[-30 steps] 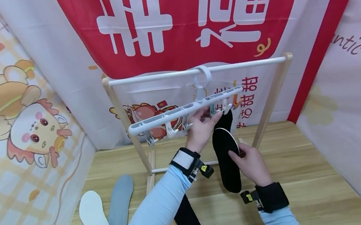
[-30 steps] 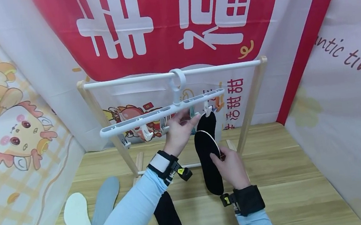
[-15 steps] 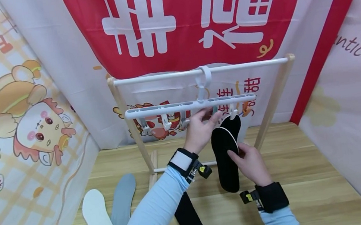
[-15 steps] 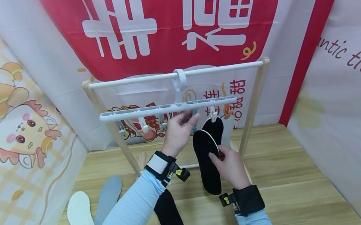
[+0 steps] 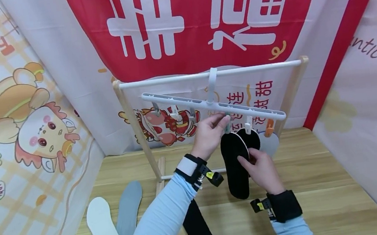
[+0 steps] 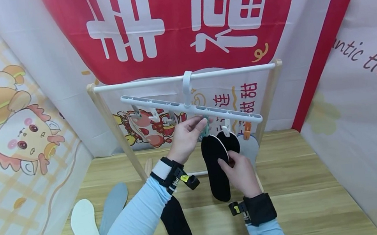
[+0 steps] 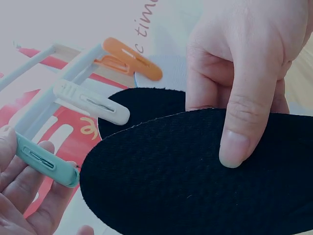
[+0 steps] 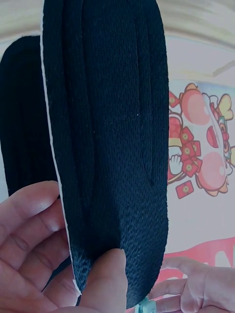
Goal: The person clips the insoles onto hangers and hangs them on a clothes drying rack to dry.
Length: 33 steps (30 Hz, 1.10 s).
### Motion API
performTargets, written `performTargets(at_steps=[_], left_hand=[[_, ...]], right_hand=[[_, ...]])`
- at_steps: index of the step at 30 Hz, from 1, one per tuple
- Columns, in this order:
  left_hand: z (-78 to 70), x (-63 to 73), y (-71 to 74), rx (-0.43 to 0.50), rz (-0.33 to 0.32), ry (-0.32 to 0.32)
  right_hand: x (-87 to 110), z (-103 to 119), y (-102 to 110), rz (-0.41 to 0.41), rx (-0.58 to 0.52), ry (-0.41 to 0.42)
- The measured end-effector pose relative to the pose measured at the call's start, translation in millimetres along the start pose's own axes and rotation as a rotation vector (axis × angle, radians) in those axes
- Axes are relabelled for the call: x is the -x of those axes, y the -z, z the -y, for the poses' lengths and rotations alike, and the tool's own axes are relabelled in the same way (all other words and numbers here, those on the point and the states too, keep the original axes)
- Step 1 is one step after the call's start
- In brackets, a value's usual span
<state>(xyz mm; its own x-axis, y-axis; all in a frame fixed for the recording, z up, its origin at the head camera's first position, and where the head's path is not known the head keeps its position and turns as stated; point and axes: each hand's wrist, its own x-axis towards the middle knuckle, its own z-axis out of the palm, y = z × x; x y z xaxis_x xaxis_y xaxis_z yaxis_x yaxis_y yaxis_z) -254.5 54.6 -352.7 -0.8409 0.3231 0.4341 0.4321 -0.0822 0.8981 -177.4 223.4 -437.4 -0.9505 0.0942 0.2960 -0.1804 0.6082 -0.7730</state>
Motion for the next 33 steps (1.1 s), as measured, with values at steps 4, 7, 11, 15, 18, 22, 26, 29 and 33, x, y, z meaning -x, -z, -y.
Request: performTargets(at_steps=[4, 7, 11, 15, 18, 22, 26, 29, 33], left_hand=[[-16.2, 5.9, -0.2, 0.015, 0.018, -0.003], [-21.8, 8.2, -0.2, 0.026, 0.02, -0.007], [-17.8, 7.0, 0.3, 0.035, 0.02, 0.014], [-4.7, 3.0, -0.4, 0.061, 0.016, 0.043], [2.1, 1.3, -1.4, 0.074, 0.015, 0.044], [3.4, 1.6, -1.7, 0.067, 0.018, 0.034], [2.1, 2.0, -2.1, 0.058, 0.013, 0.03], [1.4, 2.3, -2.4, 0.058, 0.008, 0.033], [1.1, 2.3, -2.7, 0.042, 0.001, 0.049]], right_hand=[[0.2, 2, 1, -0.003, -0.005, 0.009], [-0.1, 3, 2, -0.01, -0.018, 0.023], [-0.8, 5, 3, -0.026, -0.035, 0.046], [-0.9, 8, 3, -0.036, -0.042, 0.053], [-0.6, 10, 3, -0.038, -0.049, 0.052], [-0.5, 12, 3, -0.039, -0.053, 0.052], [-0.9, 15, 4, -0.044, -0.042, 0.054], [-1.8, 16, 3, -0.044, -0.038, 0.056], [-4.8, 15, 1, -0.037, -0.063, 0.047]])
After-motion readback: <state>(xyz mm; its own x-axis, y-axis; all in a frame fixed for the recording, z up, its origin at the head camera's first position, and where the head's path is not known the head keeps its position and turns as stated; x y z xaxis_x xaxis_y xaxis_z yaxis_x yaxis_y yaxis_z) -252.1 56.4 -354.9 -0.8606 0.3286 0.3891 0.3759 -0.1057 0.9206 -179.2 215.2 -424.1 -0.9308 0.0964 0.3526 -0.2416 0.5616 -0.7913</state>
